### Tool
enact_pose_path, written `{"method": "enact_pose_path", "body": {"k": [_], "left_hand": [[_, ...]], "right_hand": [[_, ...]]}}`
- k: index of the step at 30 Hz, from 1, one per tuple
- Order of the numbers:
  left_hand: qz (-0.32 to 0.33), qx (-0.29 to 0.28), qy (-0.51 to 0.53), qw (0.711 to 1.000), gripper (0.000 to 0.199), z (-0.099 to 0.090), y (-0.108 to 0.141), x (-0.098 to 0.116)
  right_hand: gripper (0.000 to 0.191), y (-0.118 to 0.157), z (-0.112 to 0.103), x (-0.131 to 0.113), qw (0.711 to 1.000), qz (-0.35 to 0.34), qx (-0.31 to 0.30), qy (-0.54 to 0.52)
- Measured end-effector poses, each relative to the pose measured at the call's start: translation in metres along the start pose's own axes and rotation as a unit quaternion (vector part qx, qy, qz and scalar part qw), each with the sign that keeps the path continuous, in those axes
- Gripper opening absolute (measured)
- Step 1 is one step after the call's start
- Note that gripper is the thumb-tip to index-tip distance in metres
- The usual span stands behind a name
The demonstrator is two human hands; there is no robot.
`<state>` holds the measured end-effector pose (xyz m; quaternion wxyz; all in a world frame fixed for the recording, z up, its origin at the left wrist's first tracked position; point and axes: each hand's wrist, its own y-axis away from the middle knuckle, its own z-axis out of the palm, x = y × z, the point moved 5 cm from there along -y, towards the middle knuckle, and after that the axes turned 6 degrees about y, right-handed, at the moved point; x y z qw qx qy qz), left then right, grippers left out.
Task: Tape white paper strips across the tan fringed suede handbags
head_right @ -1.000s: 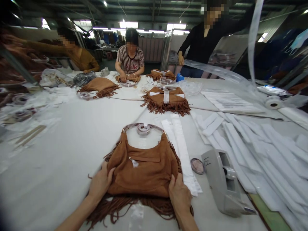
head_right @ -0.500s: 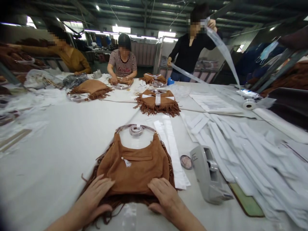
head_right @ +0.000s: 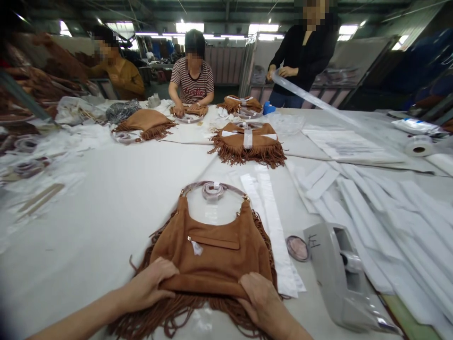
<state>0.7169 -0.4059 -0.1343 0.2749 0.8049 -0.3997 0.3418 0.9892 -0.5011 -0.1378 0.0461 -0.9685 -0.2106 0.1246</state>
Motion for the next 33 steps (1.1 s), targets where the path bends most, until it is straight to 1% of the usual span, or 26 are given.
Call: {"method": "enact_pose_path", "body": {"k": [2, 6, 7, 10, 12, 14, 17, 19, 21, 22, 24, 25, 26, 29, 31, 33], "left_hand": [[-0.003, -0.01, -0.006, 1.0, 0.026, 0.001, 0.001, -0.001], [-0.03, -0.002, -0.007, 1.0, 0.031, 0.001, 0.001, -0.007], [-0.03, 0.007, 0.011, 0.999, 0.035, -0.001, 0.002, -0.008], [-0.011, 0.053, 0.092, 0.994, 0.059, -0.012, 0.011, -0.009], [0.008, 0.063, 0.109, 0.992, 0.065, -0.017, 0.019, -0.01], [0.02, 0.041, 0.076, 0.996, 0.062, -0.017, 0.025, -0.01], [0.028, -0.014, -0.022, 0.999, 0.056, -0.013, 0.026, -0.014], [0.044, -0.05, -0.09, 0.994, 0.039, -0.009, 0.024, -0.019], [0.062, -0.071, -0.141, 0.985, 0.02, -0.005, 0.022, -0.024], [0.066, -0.075, -0.157, 0.983, 0.014, -0.004, 0.022, -0.027], [0.062, -0.071, -0.158, 0.983, 0.009, -0.005, 0.021, -0.031], [0.057, -0.068, -0.144, 0.986, 0.011, -0.007, 0.021, -0.031], [0.052, -0.065, -0.122, 0.989, 0.017, -0.009, 0.02, -0.03], [0.032, -0.067, -0.079, 0.994, 0.046, -0.016, 0.021, -0.025], [0.026, -0.083, -0.098, 0.991, 0.056, -0.017, 0.02, -0.021], [0.03, -0.097, -0.138, 0.985, 0.056, -0.015, 0.02, -0.017]], "right_hand": [[0.008, 0.002, -0.002, 0.0, 1.0, -0.001, 0.022, -0.011], [0.012, 0.002, -0.001, 0.001, 0.999, 0.014, 0.048, 0.002], [0.011, 0.002, -0.001, 0.001, 0.998, 0.012, 0.058, 0.002], [0.006, 0.002, -0.004, -0.001, 0.995, -0.001, 0.097, -0.005], [0.006, 0.002, -0.006, -0.003, 0.994, -0.011, 0.111, -0.008], [0.006, 0.002, -0.007, -0.004, 0.994, -0.021, 0.108, -0.01], [0.006, 0.005, -0.003, -0.002, 0.995, -0.037, 0.094, -0.011], [0.009, 0.011, 0.001, 0.0, 0.993, -0.06, 0.105, -0.001], [0.013, 0.019, 0.006, 0.002, 0.987, -0.085, 0.135, 0.017], [0.015, 0.023, 0.008, 0.003, 0.984, -0.092, 0.152, 0.027], [0.017, 0.028, 0.013, 0.006, 0.982, -0.086, 0.165, 0.038], [0.017, 0.028, 0.015, 0.008, 0.983, -0.077, 0.162, 0.038], [0.017, 0.029, 0.016, 0.009, 0.984, -0.069, 0.158, 0.035], [0.016, 0.027, 0.015, 0.008, 0.986, -0.072, 0.15, 0.029], [0.015, 0.024, 0.011, 0.005, 0.985, -0.086, 0.147, 0.022], [0.014, 0.019, 0.007, 0.002, 0.987, -0.089, 0.136, 0.009]]}}
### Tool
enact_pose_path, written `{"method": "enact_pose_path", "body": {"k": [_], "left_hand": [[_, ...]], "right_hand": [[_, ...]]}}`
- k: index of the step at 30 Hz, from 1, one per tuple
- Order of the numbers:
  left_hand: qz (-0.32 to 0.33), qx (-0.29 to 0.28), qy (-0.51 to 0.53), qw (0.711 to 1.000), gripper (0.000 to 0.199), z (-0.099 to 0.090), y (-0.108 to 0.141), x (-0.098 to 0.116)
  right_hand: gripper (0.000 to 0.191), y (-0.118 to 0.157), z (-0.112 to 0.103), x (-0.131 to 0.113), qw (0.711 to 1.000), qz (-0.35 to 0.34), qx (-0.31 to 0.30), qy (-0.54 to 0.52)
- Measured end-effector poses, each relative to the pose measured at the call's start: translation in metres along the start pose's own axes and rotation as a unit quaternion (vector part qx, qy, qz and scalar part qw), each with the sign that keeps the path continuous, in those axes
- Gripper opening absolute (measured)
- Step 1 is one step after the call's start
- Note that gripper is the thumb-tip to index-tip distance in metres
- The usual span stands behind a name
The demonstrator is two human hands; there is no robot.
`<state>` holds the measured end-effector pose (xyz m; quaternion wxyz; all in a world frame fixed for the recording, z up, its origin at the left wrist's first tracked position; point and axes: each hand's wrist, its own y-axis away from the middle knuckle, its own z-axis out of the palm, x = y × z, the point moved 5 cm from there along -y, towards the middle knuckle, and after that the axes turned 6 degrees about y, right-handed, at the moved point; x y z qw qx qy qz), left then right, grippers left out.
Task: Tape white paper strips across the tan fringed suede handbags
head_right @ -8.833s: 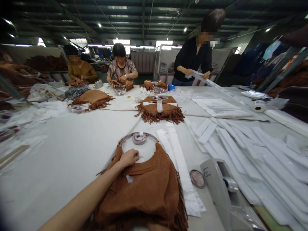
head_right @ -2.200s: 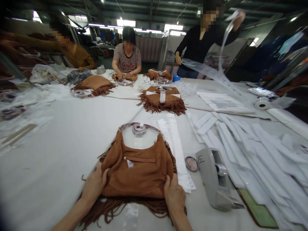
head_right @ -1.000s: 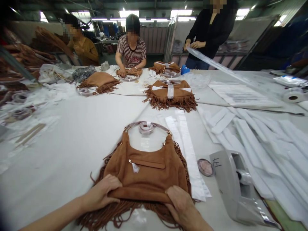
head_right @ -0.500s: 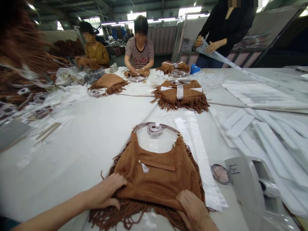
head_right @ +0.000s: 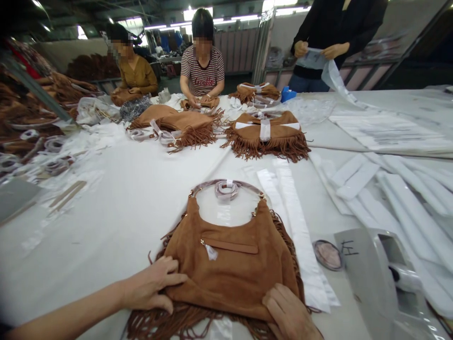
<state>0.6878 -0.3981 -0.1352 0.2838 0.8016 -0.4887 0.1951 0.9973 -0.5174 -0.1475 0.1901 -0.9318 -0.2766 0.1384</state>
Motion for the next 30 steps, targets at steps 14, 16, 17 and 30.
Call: {"method": "enact_pose_path", "body": {"k": [14, 16, 17, 30], "left_hand": [[-0.019, 0.061, -0.041, 0.997, 0.043, 0.029, 0.013, -0.008], [-0.008, 0.08, -0.043, 0.996, 0.047, 0.025, 0.015, -0.001], [-0.001, 0.098, -0.044, 0.994, 0.05, 0.023, 0.016, 0.004], [0.002, 0.034, 0.008, 0.999, 0.02, 0.037, -0.015, 0.032]], "right_hand": [[0.05, -0.002, -0.061, 0.013, 0.992, 0.07, -0.101, -0.009], [0.052, -0.013, -0.061, 0.006, 0.99, 0.065, -0.12, -0.026], [0.052, -0.018, -0.06, 0.003, 0.989, 0.061, -0.127, -0.034], [0.016, -0.014, -0.024, -0.016, 0.994, 0.048, -0.095, -0.037]]}}
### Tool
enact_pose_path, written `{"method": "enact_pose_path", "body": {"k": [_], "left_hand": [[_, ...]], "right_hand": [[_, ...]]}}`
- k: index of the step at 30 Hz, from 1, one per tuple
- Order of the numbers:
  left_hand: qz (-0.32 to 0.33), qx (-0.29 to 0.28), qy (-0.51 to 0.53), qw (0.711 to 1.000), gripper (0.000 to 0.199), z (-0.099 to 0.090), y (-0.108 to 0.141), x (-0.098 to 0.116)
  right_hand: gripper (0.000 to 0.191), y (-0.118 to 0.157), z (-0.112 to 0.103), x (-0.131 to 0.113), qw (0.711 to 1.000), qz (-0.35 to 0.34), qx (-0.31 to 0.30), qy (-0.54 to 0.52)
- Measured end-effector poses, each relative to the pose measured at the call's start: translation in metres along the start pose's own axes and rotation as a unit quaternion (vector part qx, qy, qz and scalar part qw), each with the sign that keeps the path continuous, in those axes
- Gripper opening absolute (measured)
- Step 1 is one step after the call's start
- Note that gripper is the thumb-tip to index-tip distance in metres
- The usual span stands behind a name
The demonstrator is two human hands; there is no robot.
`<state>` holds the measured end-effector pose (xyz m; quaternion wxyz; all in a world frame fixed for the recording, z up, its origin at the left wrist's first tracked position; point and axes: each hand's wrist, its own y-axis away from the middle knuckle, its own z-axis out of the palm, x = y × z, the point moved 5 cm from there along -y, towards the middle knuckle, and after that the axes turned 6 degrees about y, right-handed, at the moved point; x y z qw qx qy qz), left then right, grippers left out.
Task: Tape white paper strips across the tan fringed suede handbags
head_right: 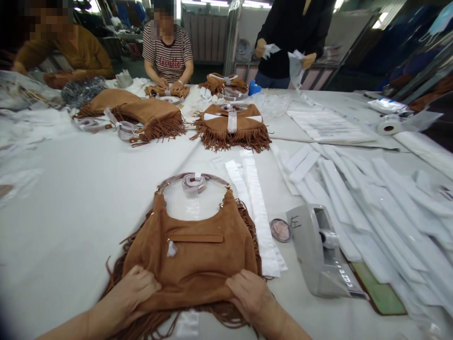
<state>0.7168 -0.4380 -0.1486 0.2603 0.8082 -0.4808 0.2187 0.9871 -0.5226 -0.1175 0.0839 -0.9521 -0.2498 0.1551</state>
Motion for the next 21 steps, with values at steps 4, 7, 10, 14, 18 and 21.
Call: {"method": "enact_pose_path", "body": {"k": [4, 7, 10, 14, 18, 21], "left_hand": [[-0.08, 0.009, 0.07, 0.994, 0.031, -0.009, -0.01, -0.013], [-0.106, 0.022, 0.115, 0.988, 0.036, -0.014, -0.014, -0.018], [-0.125, 0.01, 0.147, 0.981, 0.035, -0.019, -0.017, -0.017], [-0.162, -0.001, 0.178, 0.971, 0.021, -0.031, -0.023, -0.01], [-0.151, -0.047, 0.134, 0.978, 0.055, -0.037, -0.032, 0.005], [-0.141, -0.084, 0.048, 0.985, 0.047, -0.035, -0.034, 0.015]], "right_hand": [[0.02, -0.003, 0.014, 0.018, 0.998, 0.058, -0.005, 0.012], [0.026, -0.006, 0.017, 0.026, 0.998, 0.066, -0.006, 0.023], [0.025, -0.008, 0.018, 0.028, 0.997, 0.07, -0.008, 0.017], [0.022, -0.01, 0.016, 0.028, 0.994, 0.102, -0.04, -0.006], [0.018, -0.015, 0.012, 0.025, 0.981, 0.146, -0.123, -0.036], [0.019, -0.018, 0.009, 0.022, 0.973, 0.158, -0.159, -0.056]]}}
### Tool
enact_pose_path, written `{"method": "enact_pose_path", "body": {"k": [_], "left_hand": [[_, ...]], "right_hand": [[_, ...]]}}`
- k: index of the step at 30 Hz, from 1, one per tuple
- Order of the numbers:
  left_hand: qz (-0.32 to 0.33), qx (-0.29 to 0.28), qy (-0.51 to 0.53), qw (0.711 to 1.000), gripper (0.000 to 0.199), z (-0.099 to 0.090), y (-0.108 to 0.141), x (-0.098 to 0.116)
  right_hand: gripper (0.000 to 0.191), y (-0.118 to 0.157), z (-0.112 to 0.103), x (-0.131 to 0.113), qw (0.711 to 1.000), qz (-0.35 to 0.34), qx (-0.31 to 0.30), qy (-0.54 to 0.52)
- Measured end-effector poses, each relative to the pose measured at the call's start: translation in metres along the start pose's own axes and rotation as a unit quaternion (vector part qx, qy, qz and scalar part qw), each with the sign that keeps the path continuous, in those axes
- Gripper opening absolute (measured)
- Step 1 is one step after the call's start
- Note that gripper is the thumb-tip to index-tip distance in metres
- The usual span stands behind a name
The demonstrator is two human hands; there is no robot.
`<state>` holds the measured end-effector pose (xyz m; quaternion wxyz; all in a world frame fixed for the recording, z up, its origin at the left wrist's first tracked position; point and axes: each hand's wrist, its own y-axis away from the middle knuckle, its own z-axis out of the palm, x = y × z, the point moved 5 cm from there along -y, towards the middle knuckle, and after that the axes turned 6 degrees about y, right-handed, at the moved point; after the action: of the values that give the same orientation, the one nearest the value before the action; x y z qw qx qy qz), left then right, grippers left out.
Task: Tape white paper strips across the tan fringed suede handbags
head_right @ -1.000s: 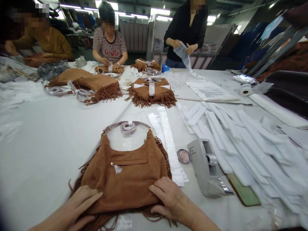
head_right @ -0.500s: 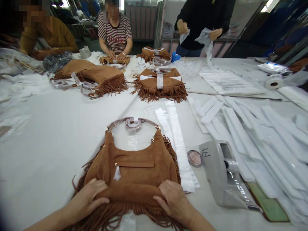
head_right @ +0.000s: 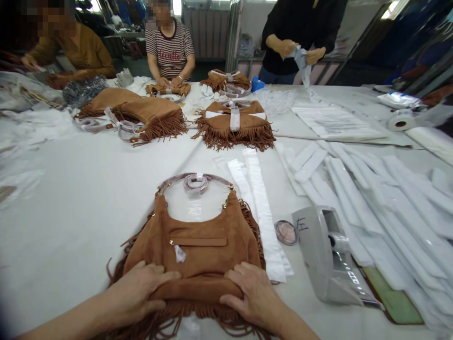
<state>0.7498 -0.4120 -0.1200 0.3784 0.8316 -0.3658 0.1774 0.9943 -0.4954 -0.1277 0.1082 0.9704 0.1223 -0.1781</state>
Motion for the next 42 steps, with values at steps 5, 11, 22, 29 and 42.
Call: {"method": "enact_pose_path", "body": {"k": [5, 11, 22, 29, 42], "left_hand": [[0.089, 0.013, 0.014, 0.996, 0.058, -0.004, 0.007, 0.022], [0.143, -0.069, 0.11, 0.981, 0.079, -0.003, -0.019, 0.038], [0.064, -0.049, 0.185, 0.979, 0.023, 0.004, -0.026, 0.008], [-0.019, 0.15, 0.137, 0.979, 0.017, 0.025, 0.012, -0.018], [-0.103, 0.176, -0.026, 0.979, 0.035, 0.022, -0.012, -0.017]], "right_hand": [[0.014, 0.002, -0.002, -0.001, 0.999, 0.035, -0.007, -0.015], [0.038, -0.004, -0.012, -0.027, 0.997, 0.002, -0.033, -0.074], [0.029, 0.011, 0.014, 0.001, 0.988, -0.009, 0.148, 0.049], [0.038, 0.004, 0.015, 0.003, 0.98, -0.017, 0.168, 0.102], [0.033, -0.009, 0.006, 0.004, 0.987, 0.091, 0.115, 0.06]]}}
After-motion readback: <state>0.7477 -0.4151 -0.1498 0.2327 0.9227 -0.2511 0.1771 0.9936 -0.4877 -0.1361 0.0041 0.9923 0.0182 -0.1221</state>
